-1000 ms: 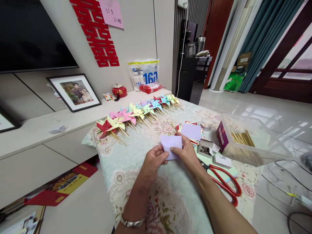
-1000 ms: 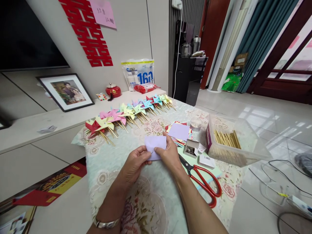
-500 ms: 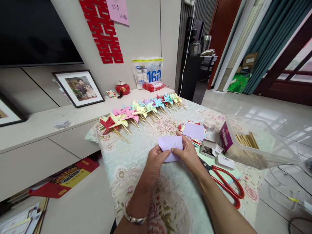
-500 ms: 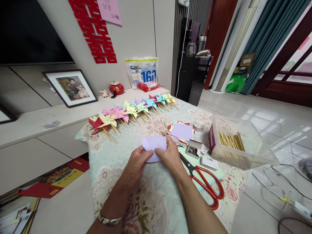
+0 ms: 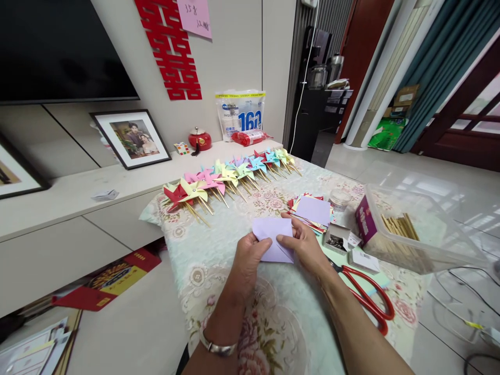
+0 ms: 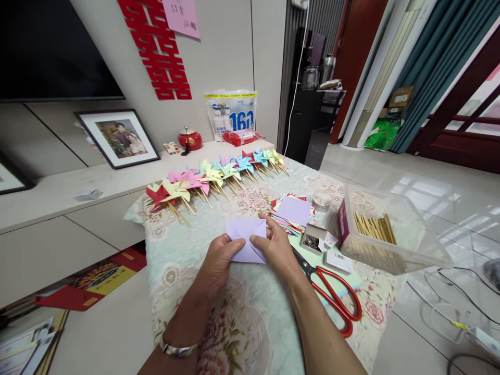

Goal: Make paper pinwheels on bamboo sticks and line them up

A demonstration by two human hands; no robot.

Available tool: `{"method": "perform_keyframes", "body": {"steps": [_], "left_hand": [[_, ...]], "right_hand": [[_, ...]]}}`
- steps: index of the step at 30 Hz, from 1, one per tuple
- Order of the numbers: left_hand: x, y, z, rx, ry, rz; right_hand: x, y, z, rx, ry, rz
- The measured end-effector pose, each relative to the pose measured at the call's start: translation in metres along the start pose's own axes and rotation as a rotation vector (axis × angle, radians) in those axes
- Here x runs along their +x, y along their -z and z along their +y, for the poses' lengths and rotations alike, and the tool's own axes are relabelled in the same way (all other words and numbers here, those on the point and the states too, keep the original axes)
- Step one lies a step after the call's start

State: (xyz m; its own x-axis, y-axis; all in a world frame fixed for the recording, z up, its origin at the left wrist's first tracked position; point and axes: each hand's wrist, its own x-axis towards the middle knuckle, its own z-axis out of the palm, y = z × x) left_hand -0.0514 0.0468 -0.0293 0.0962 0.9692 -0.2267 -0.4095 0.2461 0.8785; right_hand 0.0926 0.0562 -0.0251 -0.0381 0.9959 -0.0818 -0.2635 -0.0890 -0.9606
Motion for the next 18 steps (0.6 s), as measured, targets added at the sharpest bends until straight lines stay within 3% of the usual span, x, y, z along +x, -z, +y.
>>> {"method": "perform_keyframes", "body": {"steps": [3, 6, 12, 15, 18], "left_hand": [[0.000, 0.002, 0.000, -0.008, 0.001, 0.001], [0.001, 0.003, -0.002, -0.020, -0.003, -0.012], [0.006, 0.011, -0.001, -0.088, -0.031, 0.076], [0.007, 0.016, 0.002, -0.119, -0.008, 0.099], [0.007, 0.018, 0.005, -0.123, 0.012, 0.119]], "right_hand": [[-0.001, 0.001, -0.003, 0.024, -0.045, -0.016], [0.002, 0.001, 0.002, 0.010, -0.002, -0.007], [0.003, 0.006, 0.004, -0.343, 0.414, 0.170], [-0.001, 0.009, -0.003, -0.498, 0.533, 0.059], [-0.003, 0.009, -0.005, -0.581, 0.563, -0.103]]}}
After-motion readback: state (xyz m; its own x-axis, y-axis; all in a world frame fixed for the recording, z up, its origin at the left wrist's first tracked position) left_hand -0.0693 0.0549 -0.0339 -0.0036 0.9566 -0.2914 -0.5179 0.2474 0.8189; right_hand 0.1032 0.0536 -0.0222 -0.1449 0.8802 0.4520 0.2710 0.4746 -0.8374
